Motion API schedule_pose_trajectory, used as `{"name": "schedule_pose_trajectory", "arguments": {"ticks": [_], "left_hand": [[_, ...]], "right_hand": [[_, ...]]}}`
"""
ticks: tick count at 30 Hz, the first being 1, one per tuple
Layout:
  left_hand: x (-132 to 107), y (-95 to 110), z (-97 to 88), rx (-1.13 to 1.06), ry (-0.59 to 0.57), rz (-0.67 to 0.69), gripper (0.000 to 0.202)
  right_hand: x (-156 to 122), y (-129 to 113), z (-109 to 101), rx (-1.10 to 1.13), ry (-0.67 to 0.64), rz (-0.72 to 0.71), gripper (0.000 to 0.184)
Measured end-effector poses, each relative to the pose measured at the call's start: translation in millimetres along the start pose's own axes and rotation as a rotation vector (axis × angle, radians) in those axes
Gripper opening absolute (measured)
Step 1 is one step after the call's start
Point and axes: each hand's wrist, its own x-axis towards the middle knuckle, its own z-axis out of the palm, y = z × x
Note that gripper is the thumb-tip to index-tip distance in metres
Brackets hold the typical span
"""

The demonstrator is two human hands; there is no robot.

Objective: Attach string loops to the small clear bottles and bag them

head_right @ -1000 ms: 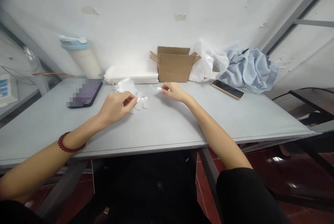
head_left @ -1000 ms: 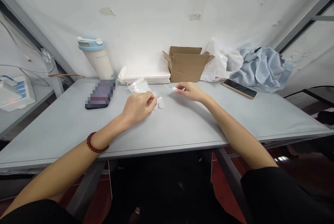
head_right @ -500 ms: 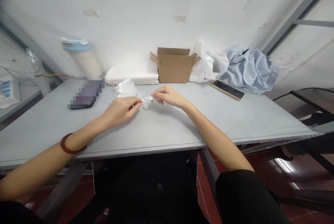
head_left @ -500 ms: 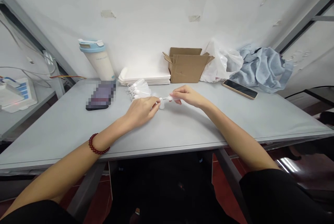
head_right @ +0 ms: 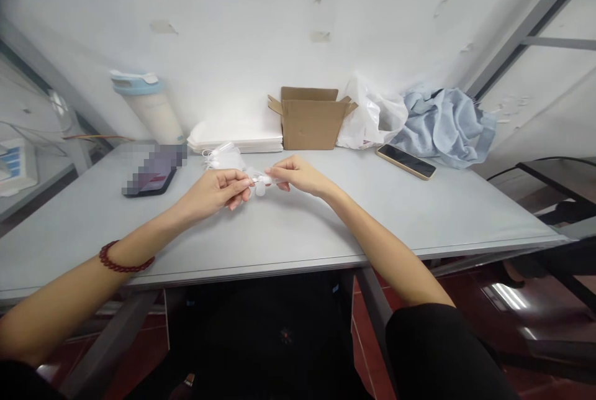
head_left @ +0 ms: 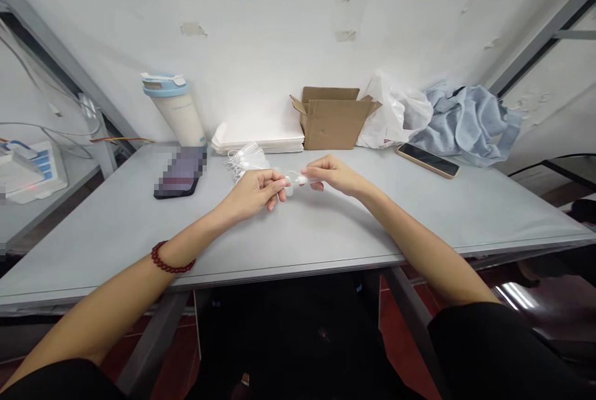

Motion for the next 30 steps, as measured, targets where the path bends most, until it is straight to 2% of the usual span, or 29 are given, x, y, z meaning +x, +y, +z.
{"name": "schedule_pose_trajectory", "arguments": {"ticks": [8,15,30], "left_hand": [[-1.0,2.2,1.3,-0.045,-0.012,-0.027,0.02],[0.0,-1.2,1.0,-0.05,-0.011,-0.006,0.022],[-1.0,0.5,0.7,-0.056,-0.003,0.031,0.023]], "right_hand": [[-0.5,-3.3,1.4,0.057,0.004,0.007,0.039],[0.5,1.4,1.7,0.089,-0.03,-0.014,0.039],[1.1,3.9,2.0,0.144,-0.002,-0.013,0.04]]}}
